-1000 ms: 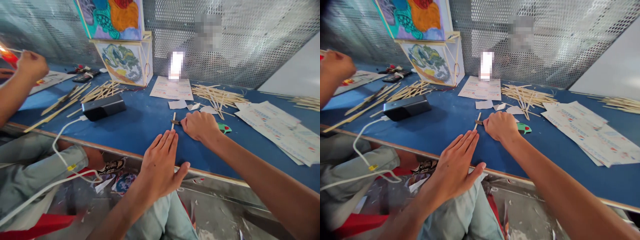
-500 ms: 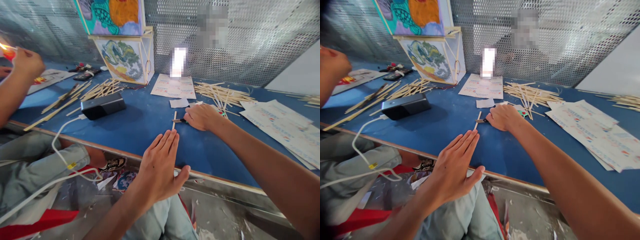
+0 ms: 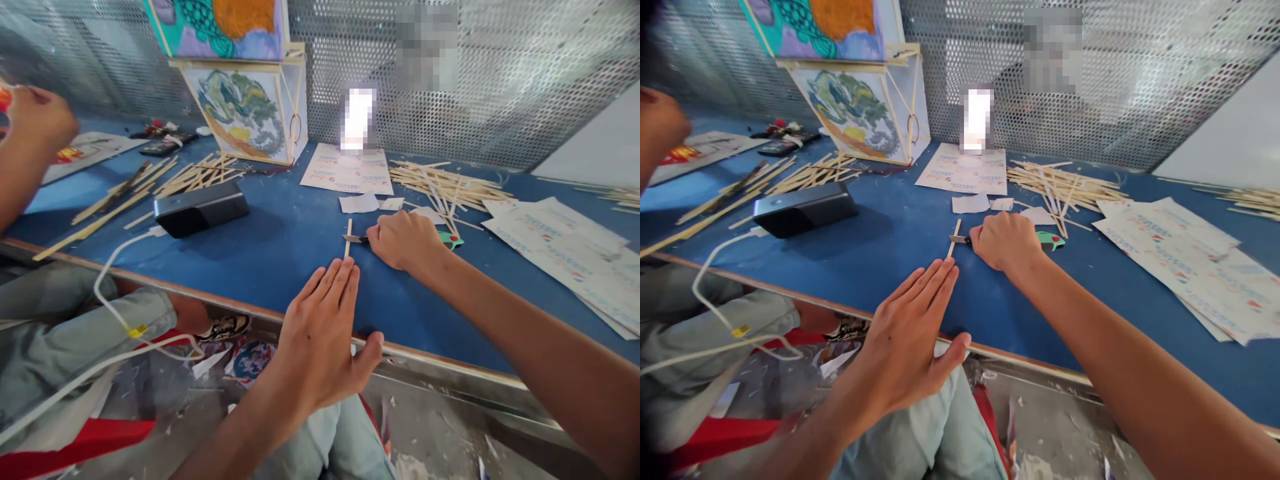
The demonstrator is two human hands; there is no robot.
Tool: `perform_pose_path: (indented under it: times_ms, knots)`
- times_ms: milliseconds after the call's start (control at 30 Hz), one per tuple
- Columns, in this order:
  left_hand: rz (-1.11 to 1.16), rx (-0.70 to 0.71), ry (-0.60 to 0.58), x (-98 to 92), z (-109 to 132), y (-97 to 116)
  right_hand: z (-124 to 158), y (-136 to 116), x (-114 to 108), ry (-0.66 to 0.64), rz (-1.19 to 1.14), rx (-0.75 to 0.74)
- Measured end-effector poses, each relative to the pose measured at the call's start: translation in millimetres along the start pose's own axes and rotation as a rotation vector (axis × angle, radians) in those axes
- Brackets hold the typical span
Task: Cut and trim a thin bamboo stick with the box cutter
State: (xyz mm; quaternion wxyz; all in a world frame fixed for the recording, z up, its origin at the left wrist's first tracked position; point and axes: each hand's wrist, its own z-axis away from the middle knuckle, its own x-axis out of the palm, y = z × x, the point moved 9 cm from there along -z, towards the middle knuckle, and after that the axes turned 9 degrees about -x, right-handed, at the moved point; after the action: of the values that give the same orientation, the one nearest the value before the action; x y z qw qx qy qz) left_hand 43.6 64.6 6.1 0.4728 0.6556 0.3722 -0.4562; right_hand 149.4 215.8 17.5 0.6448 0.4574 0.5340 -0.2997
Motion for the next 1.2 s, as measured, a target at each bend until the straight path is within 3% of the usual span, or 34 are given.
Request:
perform_pose_path:
  times_ms: [433,633,800,967,1100,1200]
  knots:
    - [-0.029,0.026,-0.081,-2.1,2,-2,12,5,-5,0.105,-0.058,-0.027]
    - [-0.039,0.033,-0.102,-3.4,3,-4,8,18,1,-0.021,-0.187,-0.123]
    - [-0.063,0.06,-0.033,-4.3,5,-4,16,19,3,-0.087,-0.328,-0.269]
    - [-0.083,0.095,0.024,-6.6,6,-3,38,11,4,0.075,-0.389,-0.444]
    - [-0.041,0.125,0.105,-17.0,11,-7,45,19,4,0.263,-0.251,-0.362]
    - [0.064,0.019,0.262,-34.7,14,-21,47,25,1,0.354,-0.214,-0.304]
